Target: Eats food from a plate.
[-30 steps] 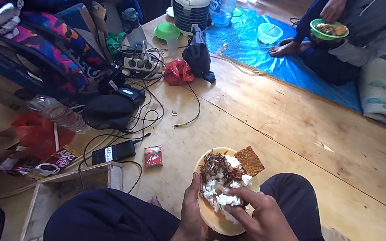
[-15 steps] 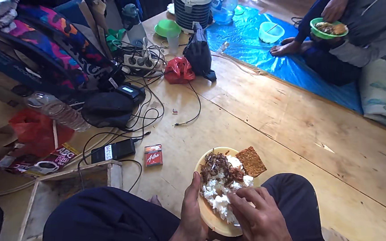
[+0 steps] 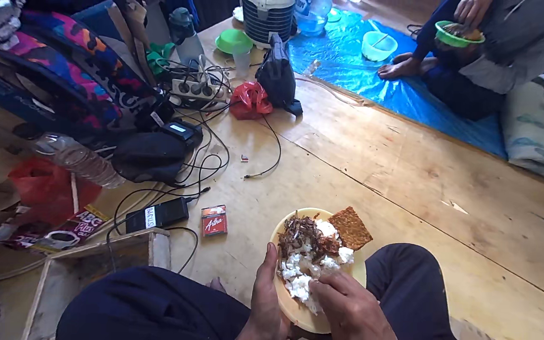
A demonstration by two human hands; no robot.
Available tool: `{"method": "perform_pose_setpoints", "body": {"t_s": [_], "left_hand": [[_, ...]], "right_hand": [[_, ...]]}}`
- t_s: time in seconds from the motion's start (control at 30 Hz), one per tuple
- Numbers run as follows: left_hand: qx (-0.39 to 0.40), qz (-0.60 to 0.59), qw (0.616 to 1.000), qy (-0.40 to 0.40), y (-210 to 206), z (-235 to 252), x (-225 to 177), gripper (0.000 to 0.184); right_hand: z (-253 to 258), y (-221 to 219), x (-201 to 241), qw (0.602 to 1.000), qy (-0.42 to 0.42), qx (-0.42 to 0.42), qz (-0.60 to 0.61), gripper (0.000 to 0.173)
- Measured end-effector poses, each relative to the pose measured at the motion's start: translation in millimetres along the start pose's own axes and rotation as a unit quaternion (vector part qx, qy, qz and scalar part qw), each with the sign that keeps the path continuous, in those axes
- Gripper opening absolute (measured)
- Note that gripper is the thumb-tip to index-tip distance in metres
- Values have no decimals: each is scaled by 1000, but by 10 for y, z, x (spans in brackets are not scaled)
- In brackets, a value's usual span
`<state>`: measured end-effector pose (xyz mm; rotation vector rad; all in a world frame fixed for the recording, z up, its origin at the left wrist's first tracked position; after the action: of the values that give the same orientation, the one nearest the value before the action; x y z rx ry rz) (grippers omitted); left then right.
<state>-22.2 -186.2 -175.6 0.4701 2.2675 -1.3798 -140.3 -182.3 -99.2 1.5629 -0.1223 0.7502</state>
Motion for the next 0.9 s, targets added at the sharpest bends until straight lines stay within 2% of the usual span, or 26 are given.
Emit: {"method": "perform_pose_setpoints", "body": {"t_s": [0.13, 0.27, 0.4, 0.53, 0.63, 0.73, 0.9], "left_hand": [[13, -12, 1000, -13, -16, 3, -14, 54], [15, -31, 999, -4, 5, -8, 6, 54], [22, -42, 999, -1, -37, -31, -3, 53], [31, -34, 999, 1, -62, -32, -14, 54], [31, -30, 999, -7, -57, -24, -30, 55], [25, -35, 999, -12, -67, -22, -57, 55], [3, -46, 999, 1, -69, -44, -73, 56]], "right_hand": [[3, -54, 24, 1000, 15, -13, 5, 16], [13, -181, 47, 999, 39, 6, -34, 17], [52, -183, 74, 996, 52, -11, -66, 18], [86, -30, 33, 1000, 13, -3, -4, 16], [84, 211, -36, 999, -22, 25, 39, 24], [53, 267, -72, 999, -18, 29, -8, 24], [-25, -4, -58, 991, 26, 35, -125, 20]]}}
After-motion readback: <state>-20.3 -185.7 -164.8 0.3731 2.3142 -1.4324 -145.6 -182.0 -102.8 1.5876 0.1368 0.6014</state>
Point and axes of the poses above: each hand's wrist, its own z-axis towards the middle knuckle, its own y-axis out of the back of the hand, x = y × z, the point moved 8 cm from there along z, towards the middle knuckle, and after that the axes turned 10 degrees about -y, right-handed, at the moved point
